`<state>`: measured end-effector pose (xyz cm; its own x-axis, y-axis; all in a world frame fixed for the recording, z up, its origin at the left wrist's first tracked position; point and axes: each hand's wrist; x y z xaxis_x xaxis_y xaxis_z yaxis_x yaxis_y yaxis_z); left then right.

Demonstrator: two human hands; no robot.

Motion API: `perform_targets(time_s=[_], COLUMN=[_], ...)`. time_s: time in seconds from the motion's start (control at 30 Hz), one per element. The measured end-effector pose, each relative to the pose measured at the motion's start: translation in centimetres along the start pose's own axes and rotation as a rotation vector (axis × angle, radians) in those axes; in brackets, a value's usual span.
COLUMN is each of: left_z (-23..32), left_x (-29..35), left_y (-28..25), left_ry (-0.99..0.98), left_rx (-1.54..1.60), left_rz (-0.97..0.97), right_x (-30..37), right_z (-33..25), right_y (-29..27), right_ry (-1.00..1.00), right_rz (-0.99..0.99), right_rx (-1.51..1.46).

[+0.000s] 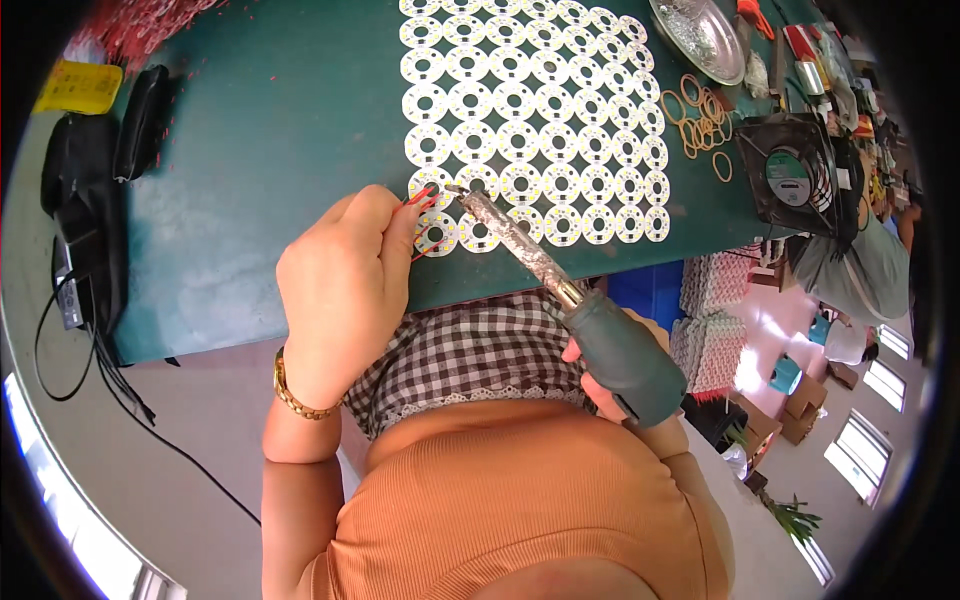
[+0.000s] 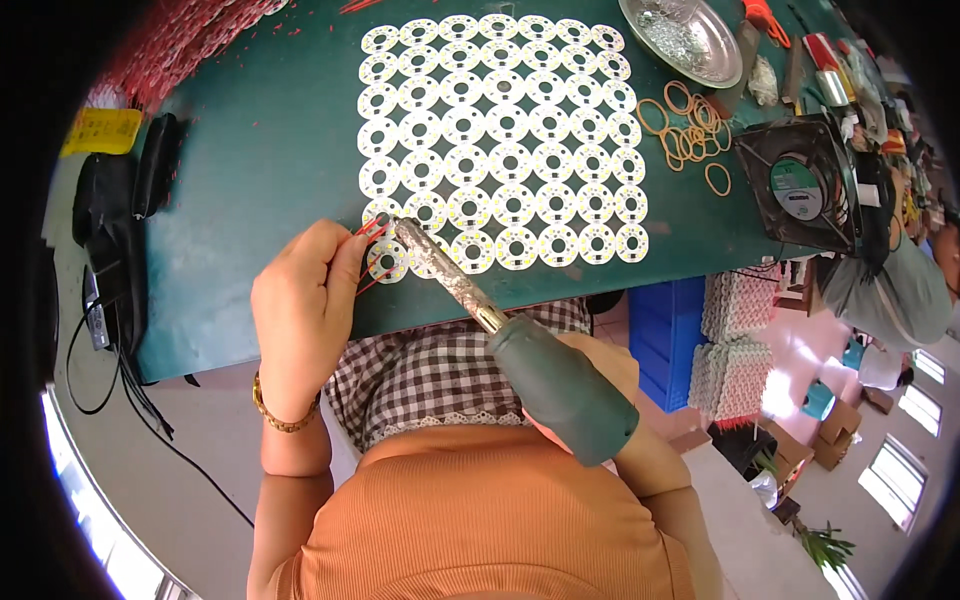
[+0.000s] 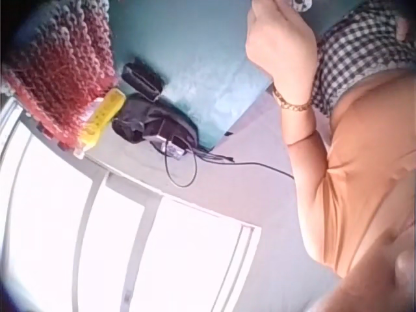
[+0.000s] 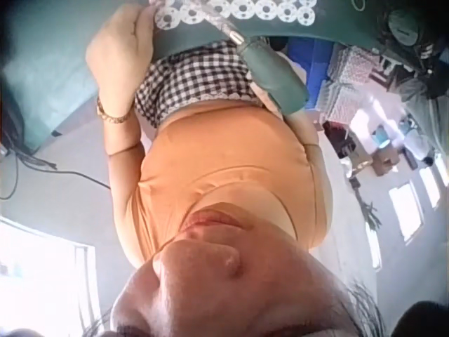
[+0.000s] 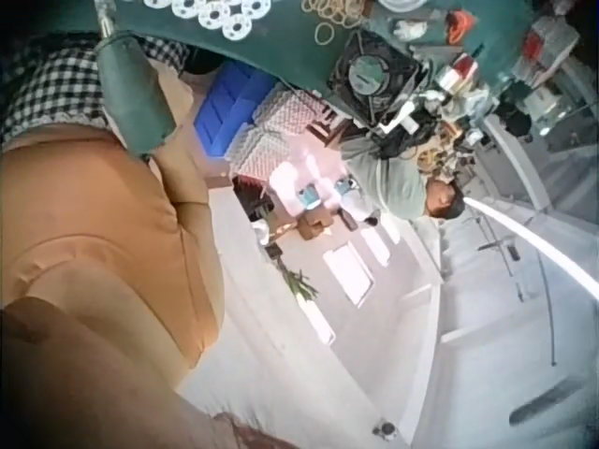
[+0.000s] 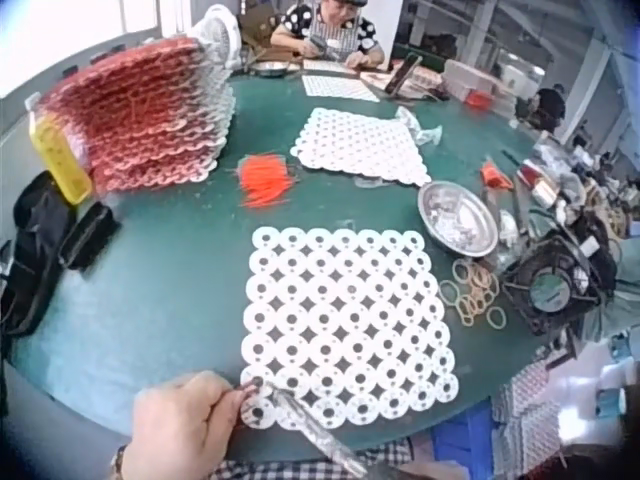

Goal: The person solders wires onto a sheet of circular LED circuit boards using a soldering iron, sets the completed sheet aside, lays out a new circuit board panel, and solders wires onto it.

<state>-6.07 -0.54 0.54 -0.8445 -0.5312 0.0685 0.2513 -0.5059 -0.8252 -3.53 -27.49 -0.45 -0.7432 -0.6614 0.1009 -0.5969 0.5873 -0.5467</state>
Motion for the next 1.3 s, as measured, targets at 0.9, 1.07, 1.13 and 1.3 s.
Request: perform_targets(time_s=[0.9, 1.07, 1.13, 1.3], left_z=[0.1, 0.0, -0.2, -0.6], left_x=[0.2, 0.3, 0.3, 0.1], left_y=[0.1, -0.2, -0.6, -2.4], left_ry=[0.009, 0.022, 0.037, -0.130], left_rx=[0.000, -0.009, -0.019, 0.173], left_rz=[-0.004, 0.004, 0.004, -0.028], right_x=[0.5, -1.1, -0.8, -1.3], right_z=[0.2, -2.0, -0.6, -0.7], right_y=[0.3, -1.0, -0.7, -1.3], right_ry=[0.237, 0.091, -0.064, 0.398], right_rz=[0.070, -0.018, -0.071, -0.147], right_rx=[-0.083, 0.060, 0.231, 0.006])
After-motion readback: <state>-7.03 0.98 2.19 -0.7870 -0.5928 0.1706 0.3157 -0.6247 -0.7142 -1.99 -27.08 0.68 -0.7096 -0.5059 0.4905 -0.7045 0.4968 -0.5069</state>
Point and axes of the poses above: each hand's wrist, its own x-axis away from the middle knuckle, its own y-axis out of the palm, z = x × y, and after that the axes turned 14 degrees about -y, right-handed
